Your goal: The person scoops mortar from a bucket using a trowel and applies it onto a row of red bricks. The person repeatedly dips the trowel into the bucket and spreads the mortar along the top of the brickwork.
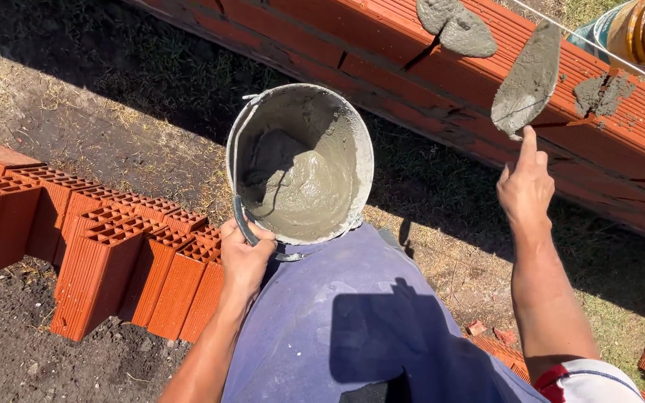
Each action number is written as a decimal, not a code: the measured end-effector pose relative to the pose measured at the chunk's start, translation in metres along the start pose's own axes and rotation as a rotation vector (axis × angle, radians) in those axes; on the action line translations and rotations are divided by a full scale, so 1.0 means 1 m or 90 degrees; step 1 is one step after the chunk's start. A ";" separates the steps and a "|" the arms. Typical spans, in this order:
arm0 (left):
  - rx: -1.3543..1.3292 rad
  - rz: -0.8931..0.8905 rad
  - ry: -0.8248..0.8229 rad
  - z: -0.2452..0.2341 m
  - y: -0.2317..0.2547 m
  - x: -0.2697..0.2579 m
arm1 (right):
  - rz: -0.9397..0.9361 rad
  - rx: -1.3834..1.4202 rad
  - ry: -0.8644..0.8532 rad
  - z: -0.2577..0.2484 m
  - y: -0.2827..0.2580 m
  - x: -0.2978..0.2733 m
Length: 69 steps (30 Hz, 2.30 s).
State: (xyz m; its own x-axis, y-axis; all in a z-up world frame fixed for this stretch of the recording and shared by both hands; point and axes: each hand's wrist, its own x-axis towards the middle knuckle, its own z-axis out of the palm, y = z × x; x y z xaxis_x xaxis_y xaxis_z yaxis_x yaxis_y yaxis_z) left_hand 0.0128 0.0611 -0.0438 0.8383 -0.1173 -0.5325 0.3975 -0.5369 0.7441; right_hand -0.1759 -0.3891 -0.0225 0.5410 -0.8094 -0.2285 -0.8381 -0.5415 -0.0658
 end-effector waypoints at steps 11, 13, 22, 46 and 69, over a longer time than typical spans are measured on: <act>-0.082 0.020 -0.006 -0.015 -0.001 -0.011 | -0.105 0.112 0.001 -0.026 -0.098 0.046; -0.071 0.032 0.010 -0.015 -0.008 -0.007 | -0.107 0.103 0.000 -0.041 -0.095 0.047; -0.030 0.035 0.011 -0.018 -0.019 -0.003 | -0.097 0.075 -0.053 -0.033 -0.110 0.054; -0.051 0.062 -0.004 -0.013 -0.007 0.008 | -0.049 0.116 -0.011 -0.021 -0.059 0.033; -0.054 0.052 0.013 0.007 0.005 0.003 | -0.116 0.179 -0.036 -0.026 -0.088 0.054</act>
State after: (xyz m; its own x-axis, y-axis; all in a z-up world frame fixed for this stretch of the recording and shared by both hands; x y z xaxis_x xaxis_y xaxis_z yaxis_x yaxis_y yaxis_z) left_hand 0.0142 0.0524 -0.0446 0.8767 -0.1400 -0.4602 0.3567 -0.4528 0.8171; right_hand -0.0714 -0.3908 -0.0037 0.6858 -0.6866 -0.2412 -0.7186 -0.5866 -0.3735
